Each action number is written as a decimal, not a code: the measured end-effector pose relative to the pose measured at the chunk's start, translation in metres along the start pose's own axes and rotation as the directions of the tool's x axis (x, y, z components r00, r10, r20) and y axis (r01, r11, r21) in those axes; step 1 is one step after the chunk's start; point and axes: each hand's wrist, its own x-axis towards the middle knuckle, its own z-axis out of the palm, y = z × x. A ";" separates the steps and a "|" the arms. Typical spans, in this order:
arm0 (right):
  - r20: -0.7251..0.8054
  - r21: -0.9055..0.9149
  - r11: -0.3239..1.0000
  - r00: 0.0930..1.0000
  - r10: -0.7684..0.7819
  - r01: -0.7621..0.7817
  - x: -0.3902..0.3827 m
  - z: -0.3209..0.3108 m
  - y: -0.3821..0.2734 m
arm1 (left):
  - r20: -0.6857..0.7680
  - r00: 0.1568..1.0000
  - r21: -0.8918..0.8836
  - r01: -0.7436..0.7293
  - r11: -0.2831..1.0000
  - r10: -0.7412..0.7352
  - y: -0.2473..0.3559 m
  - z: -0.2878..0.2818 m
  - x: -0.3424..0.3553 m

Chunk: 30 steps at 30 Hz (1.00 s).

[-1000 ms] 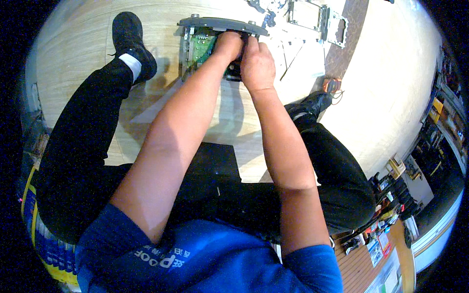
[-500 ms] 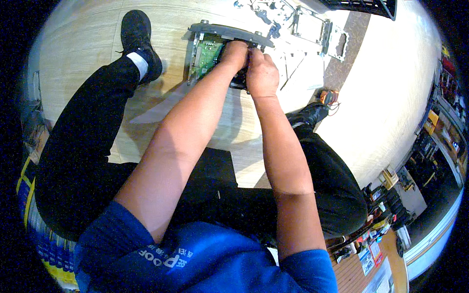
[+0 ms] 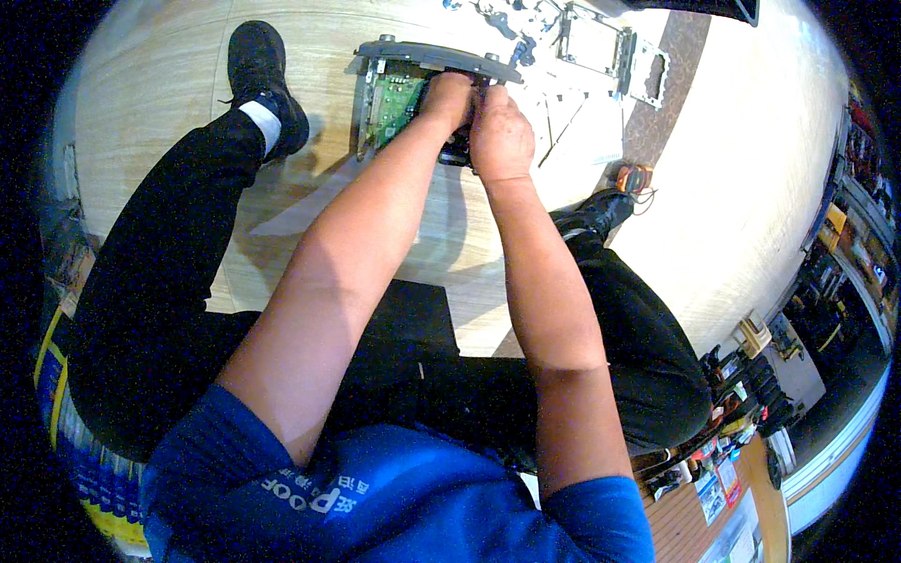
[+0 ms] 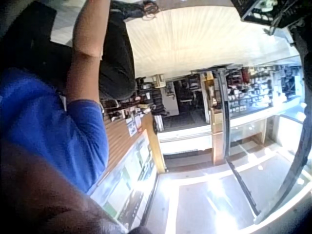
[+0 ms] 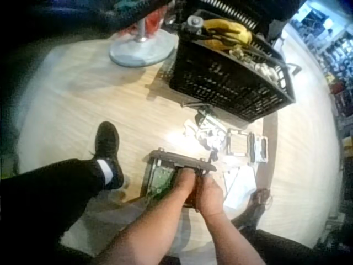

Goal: The person disassembles an electronic car stereo unit by removing screws with a screwdriver and separating the internal circuit board and metal housing parts by hand.

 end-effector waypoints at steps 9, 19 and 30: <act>-0.150 0.064 0.995 0.986 -0.066 0.076 0.000 -0.001 -0.005 | 0.034 0.996 0.066 -0.081 0.995 0.078 -0.002 -0.007 0.000; -0.187 0.099 0.988 0.978 -0.096 0.117 -0.006 0.002 0.005 | 0.039 0.996 -0.039 0.079 0.996 -0.078 0.014 -0.010 -0.007; -0.185 0.077 0.996 0.982 -0.037 0.052 -0.004 0.000 -0.005 | -0.002 1.000 -0.031 -0.014 0.999 0.014 0.000 -0.004 0.000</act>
